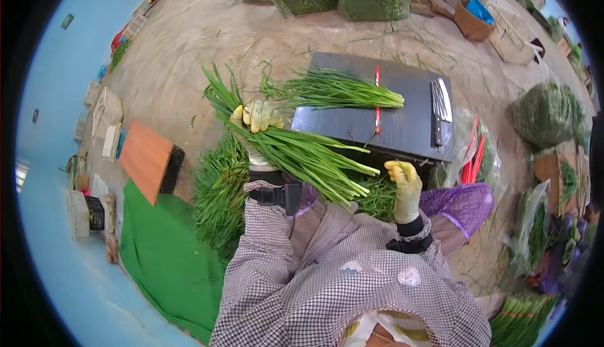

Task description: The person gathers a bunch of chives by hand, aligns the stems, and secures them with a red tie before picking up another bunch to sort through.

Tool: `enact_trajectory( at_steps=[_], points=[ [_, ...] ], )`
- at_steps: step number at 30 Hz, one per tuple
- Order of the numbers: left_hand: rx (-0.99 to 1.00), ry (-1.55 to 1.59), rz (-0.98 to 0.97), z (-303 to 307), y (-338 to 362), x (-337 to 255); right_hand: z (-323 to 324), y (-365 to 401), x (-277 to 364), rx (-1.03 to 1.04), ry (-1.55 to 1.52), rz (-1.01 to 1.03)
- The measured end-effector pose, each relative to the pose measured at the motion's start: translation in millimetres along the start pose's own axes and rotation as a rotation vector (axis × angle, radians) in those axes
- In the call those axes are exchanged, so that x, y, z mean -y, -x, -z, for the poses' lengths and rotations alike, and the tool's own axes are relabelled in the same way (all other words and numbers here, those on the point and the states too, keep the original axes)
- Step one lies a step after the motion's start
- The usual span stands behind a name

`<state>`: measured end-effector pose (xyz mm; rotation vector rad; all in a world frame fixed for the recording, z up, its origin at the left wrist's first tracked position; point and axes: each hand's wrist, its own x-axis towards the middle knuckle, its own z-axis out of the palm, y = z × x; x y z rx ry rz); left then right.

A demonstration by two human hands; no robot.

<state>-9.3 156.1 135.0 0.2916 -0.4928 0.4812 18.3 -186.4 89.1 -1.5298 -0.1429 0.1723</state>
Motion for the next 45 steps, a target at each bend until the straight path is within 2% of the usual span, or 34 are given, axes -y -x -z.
enact_trajectory(
  at_steps=[1,4,7,9,11,16,19,20,23,25,27,28,31,32,33,35,37,38,39,41,42,44,45],
  points=[
    [0.016,0.005,-0.038,3,-1,-1,11,-4,-13,-0.005,-0.055,-0.003],
    [-0.004,-0.027,-0.044,1,-1,-5,23,-5,-17,0.043,0.112,0.088],
    [-0.062,-0.004,-0.059,0,0,2,-10,-11,26,0.094,0.333,0.575],
    [-0.091,0.017,-0.052,-1,1,9,-32,-15,46,0.100,0.638,0.748],
    [-0.110,0.025,-0.030,-4,1,12,-38,-24,22,0.222,0.655,0.684],
    [-0.108,-0.011,0.014,-6,6,6,-44,-22,14,0.296,0.039,0.114],
    [-0.097,-0.037,0.043,-8,5,12,-48,-20,18,0.210,-0.135,0.043],
    [-0.122,-0.042,0.046,-10,5,15,-45,-23,13,0.228,-0.182,-0.006],
    [-0.145,-0.055,0.056,-12,6,16,-48,-25,-2,0.237,-0.590,-0.207],
    [-0.138,-0.022,0.053,-10,4,18,-45,-21,-7,0.281,-0.668,-0.282],
    [-0.173,-0.042,0.018,-6,6,17,-40,-19,-11,0.291,-0.274,-0.232],
    [-0.174,-0.072,0.042,-3,6,16,-38,-21,-10,0.241,0.163,0.165],
    [-0.195,-0.132,0.050,10,10,8,-28,-18,0,0.136,-0.107,-0.124],
    [-0.210,-0.125,0.021,13,10,2,-18,-23,-8,0.124,-0.118,-0.073],
    [-0.223,-0.118,-0.010,15,11,-3,-5,-25,-12,0.161,-0.067,-0.106],
    [-0.208,-0.111,-0.067,11,7,-14,31,-30,-37,0.365,0.198,0.023],
    [-0.198,-0.132,-0.098,9,8,-25,81,-39,-109,0.721,0.890,0.096],
    [-0.176,-0.093,-0.104,7,7,-27,76,-26,-87,0.758,1.345,-0.105],
    [-0.181,-0.113,-0.109,6,7,-27,74,-22,-63,0.806,1.595,-0.242],
    [-0.193,-0.150,-0.106,5,6,-26,61,-19,-43,0.487,1.119,0.129],
    [-0.187,-0.157,-0.094,11,6,-24,41,-19,-27,0.402,0.854,0.275],
    [-0.201,-0.141,-0.067,11,4,-13,-5,-17,25,0.391,0.467,0.420],
    [-0.202,-0.133,-0.052,10,2,-5,-22,-16,45,0.438,0.461,0.383]
  ],
)
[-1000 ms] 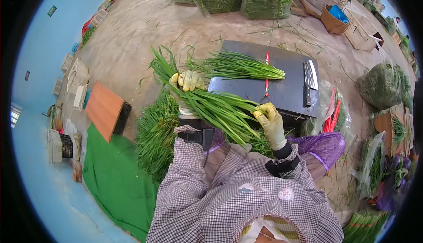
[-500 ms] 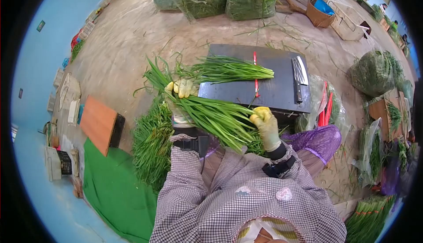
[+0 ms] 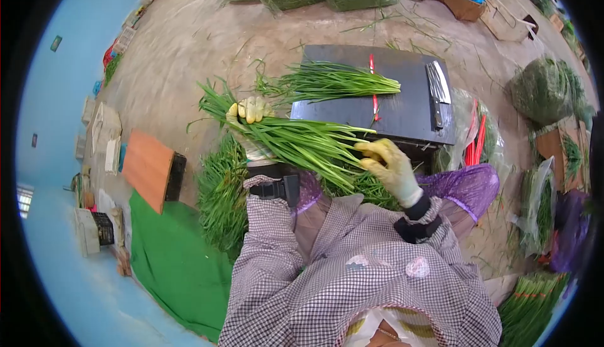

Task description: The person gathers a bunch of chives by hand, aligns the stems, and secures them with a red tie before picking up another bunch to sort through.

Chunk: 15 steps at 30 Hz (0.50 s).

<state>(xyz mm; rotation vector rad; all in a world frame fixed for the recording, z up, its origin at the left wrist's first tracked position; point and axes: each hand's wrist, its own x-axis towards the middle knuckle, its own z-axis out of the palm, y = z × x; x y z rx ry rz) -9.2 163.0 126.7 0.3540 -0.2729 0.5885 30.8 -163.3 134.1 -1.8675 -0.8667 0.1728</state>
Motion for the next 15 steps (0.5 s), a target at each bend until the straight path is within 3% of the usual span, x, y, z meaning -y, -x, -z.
enact_trajectory(
  at_steps=[2,4,7,10,15],
  points=[
    [-0.027,-0.038,0.009,-9,1,10,-28,-12,-4,-0.061,-0.026,0.110],
    [-0.043,-0.025,0.000,-11,2,14,-43,-14,-17,-0.057,-0.077,-0.023],
    [0.040,-0.060,0.038,1,4,6,-46,-15,-26,-0.072,-0.055,0.010],
    [0.020,-0.070,0.033,1,9,6,-50,-10,-23,-0.124,-0.230,-0.160],
    [0.011,-0.005,0.054,9,9,10,-48,-2,-38,-0.182,0.283,-0.004]
  ],
)
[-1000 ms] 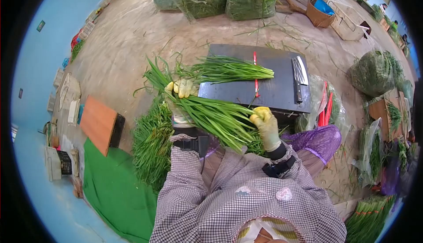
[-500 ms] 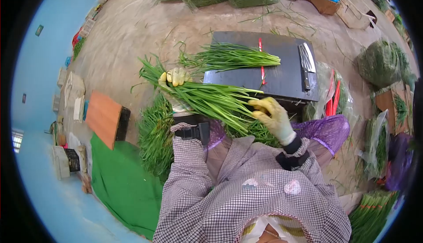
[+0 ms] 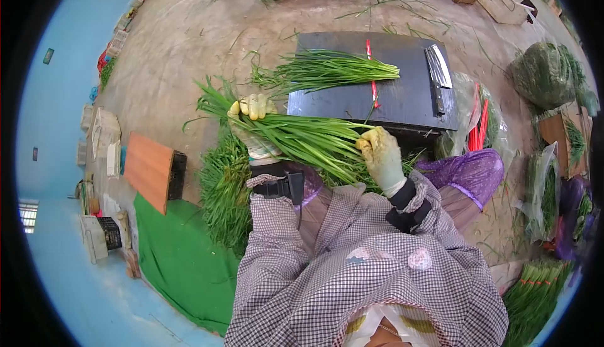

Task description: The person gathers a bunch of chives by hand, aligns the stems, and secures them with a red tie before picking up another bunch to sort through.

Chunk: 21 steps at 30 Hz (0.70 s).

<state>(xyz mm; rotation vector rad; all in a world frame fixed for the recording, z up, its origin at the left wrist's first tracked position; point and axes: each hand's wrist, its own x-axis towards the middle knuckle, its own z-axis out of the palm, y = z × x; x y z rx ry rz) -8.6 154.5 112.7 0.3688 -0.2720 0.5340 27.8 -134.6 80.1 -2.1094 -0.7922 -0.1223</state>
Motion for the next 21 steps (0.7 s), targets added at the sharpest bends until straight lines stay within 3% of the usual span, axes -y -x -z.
enact_trajectory(
  at_steps=[2,6,9,10,11,13,16,19,21],
  points=[
    [-0.026,-0.025,-0.002,5,1,-5,7,8,-6,-0.016,0.311,0.036],
    [-0.089,-0.148,0.047,6,2,2,5,37,-32,0.135,0.261,0.050],
    [0.066,-0.014,0.084,24,-4,-8,18,48,-56,0.090,0.386,-0.011],
    [0.053,-0.053,-0.027,18,-5,-11,23,58,-76,0.128,0.428,-0.106],
    [-0.097,-0.083,-0.098,3,-1,-13,34,63,-82,0.315,0.629,-0.167],
    [-0.115,-0.136,-0.149,1,-3,-25,58,57,-78,1.007,0.633,-0.531],
    [0.009,-0.142,-0.166,7,-10,-26,45,72,-81,0.509,0.229,-0.074],
    [0.013,-0.143,-0.105,7,-10,-12,14,30,-43,0.300,-0.769,-0.285],
    [0.046,-0.110,-0.073,10,-14,-7,7,8,-8,0.258,-1.042,-0.427]
  ],
)
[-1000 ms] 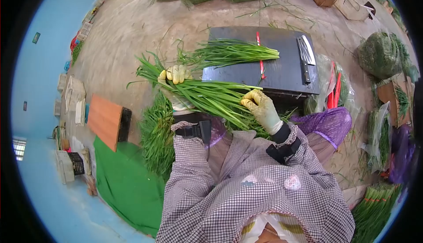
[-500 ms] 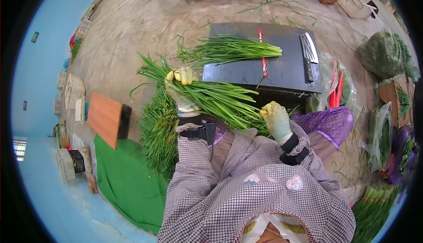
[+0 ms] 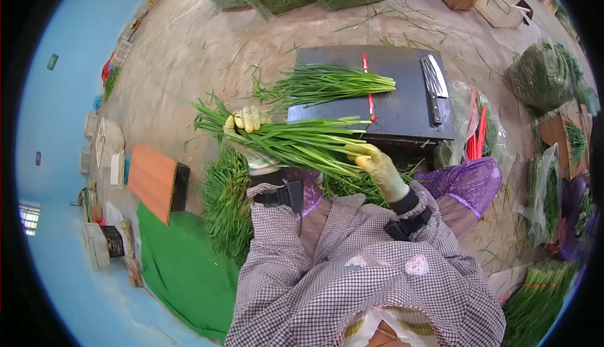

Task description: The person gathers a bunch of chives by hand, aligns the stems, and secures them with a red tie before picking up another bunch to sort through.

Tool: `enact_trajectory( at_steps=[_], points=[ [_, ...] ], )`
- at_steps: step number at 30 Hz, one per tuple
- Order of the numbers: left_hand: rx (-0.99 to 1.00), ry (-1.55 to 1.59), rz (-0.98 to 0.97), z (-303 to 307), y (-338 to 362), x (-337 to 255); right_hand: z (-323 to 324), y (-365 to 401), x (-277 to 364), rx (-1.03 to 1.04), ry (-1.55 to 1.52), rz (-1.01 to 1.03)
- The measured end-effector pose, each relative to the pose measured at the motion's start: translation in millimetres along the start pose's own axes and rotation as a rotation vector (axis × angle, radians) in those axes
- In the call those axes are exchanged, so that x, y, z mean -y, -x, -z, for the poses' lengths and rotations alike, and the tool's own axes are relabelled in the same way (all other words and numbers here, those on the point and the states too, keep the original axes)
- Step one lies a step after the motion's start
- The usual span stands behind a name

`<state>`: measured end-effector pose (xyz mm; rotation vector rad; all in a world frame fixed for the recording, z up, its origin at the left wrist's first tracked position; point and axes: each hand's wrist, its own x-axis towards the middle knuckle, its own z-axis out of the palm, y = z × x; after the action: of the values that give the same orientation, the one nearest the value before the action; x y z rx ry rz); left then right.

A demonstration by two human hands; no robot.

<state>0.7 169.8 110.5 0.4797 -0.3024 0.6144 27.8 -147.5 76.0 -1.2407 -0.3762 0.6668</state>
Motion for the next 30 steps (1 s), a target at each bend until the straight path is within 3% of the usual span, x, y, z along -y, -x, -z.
enact_trajectory(
  at_steps=[3,6,7,10,15,18,22,24,26,27,28,30],
  points=[
    [0.007,-0.006,-0.003,-12,3,7,-12,-11,-8,-0.103,-0.241,-0.053],
    [-0.001,0.010,-0.005,-15,7,4,-6,-11,-19,-0.098,-0.341,0.039],
    [-0.021,0.001,-0.010,-13,7,2,-11,-10,-7,-0.062,-0.309,0.107],
    [-0.061,-0.006,-0.017,-9,9,-1,-13,-5,2,0.057,-0.302,0.005],
    [-0.018,-0.003,-0.001,-7,6,4,-17,-12,-10,-0.094,-0.523,-0.023],
    [-0.049,-0.021,-0.034,-15,6,7,-11,-9,-11,-0.046,-0.526,-0.049],
    [-0.065,0.008,-0.116,-8,6,-8,35,5,-45,-0.108,-0.445,0.095],
    [-0.031,0.002,-0.119,-4,4,-23,106,13,-78,0.082,0.470,-0.012],
    [-0.002,-0.004,-0.075,-5,4,-31,98,37,-23,0.207,1.684,-0.354],
    [0.041,0.013,-0.063,-1,1,-31,90,33,-7,0.067,1.743,-0.316],
    [0.023,-0.002,-0.062,-3,2,-29,87,33,-4,-0.119,1.475,0.106],
    [-0.007,-0.022,-0.053,-10,2,-16,38,15,44,-0.225,1.112,0.392]
  ],
)
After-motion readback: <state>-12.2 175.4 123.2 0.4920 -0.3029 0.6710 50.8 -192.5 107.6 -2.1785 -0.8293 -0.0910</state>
